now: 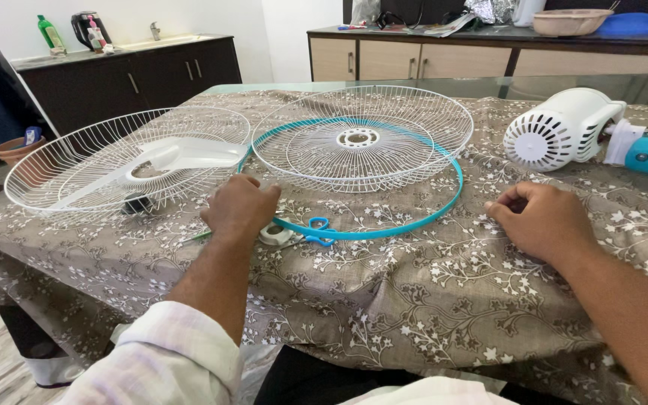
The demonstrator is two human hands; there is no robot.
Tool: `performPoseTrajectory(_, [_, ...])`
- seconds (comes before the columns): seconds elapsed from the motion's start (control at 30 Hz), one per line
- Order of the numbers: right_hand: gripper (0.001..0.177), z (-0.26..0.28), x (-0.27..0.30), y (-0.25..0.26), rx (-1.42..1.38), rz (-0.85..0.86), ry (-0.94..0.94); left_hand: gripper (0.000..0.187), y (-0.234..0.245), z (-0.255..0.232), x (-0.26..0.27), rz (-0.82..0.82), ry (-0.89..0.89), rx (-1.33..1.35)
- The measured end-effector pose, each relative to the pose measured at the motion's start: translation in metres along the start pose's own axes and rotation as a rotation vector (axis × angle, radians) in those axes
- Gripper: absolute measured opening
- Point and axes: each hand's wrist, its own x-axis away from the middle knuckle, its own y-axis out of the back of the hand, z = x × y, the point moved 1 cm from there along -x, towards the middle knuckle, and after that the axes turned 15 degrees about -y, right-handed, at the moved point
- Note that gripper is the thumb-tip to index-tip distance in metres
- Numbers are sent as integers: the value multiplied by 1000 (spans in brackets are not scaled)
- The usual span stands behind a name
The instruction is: The person uses a screwdriver to remove screws from the back cover of a table fan, then detaches the cover and separates the front grille from the fan blades. The components are placed on the table.
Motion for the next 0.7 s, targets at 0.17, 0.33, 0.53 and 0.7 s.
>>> performPoseTrajectory(0.17, [45,12,-8,4,53,83,-36,49,-10,5,-10,-128,-165,197])
performPoseTrajectory(0.33, [55,31,-33,1,-97,217,-62,51,-23,10,-3,-269,-291,139])
performPoseTrajectory(0.53, [31,54,-68,-29,-434,433,-234,57,-26,12,-2,-307,-267,164])
performPoseTrajectory(0.7, [13,54,-96,-37,-812,626,-497,74,-29,15,-5,-298,-309,200])
